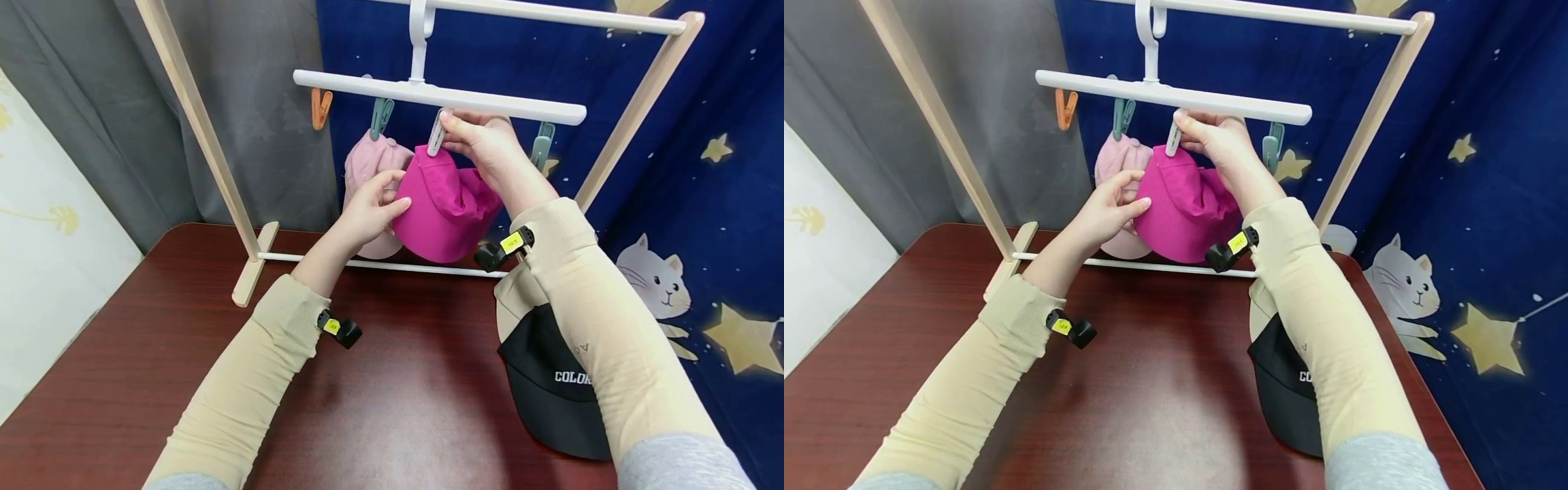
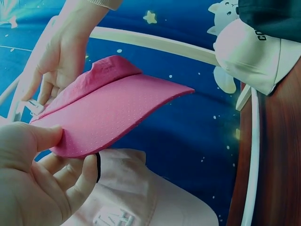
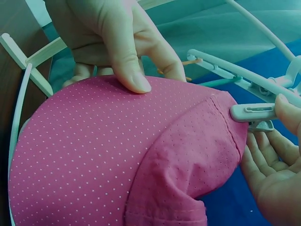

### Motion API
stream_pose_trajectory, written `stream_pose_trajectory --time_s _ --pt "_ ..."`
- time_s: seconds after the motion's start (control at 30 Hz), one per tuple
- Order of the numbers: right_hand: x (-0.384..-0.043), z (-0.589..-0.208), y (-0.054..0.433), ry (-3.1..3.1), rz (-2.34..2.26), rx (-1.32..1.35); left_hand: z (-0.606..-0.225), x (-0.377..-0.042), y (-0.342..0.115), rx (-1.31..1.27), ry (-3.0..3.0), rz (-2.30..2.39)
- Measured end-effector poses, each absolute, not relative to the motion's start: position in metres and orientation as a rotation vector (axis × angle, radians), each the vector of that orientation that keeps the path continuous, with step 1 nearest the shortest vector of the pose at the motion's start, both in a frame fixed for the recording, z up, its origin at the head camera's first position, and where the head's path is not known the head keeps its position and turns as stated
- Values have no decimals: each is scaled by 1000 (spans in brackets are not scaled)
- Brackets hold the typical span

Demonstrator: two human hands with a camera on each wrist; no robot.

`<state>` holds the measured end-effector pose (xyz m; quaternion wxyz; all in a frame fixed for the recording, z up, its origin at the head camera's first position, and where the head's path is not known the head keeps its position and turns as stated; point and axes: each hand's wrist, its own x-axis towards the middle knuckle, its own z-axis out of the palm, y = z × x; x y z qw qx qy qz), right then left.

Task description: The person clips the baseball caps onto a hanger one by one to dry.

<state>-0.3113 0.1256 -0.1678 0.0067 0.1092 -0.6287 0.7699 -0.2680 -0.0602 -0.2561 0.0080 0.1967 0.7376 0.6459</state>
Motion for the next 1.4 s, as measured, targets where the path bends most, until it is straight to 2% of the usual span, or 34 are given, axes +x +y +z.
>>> stream_pose_trajectory --time_s 0.63,1.07,1.4 --pt "-309 -177 121 -1980 2365 340 -264 -274 -68 526 2286 2086" --pt "-304 -193 132 -2269 1964 385 -272 -275 -75 475 2351 2054" --pt "-305 -215 142 -2292 1832 421 -282 -274 -82 403 2397 2008"
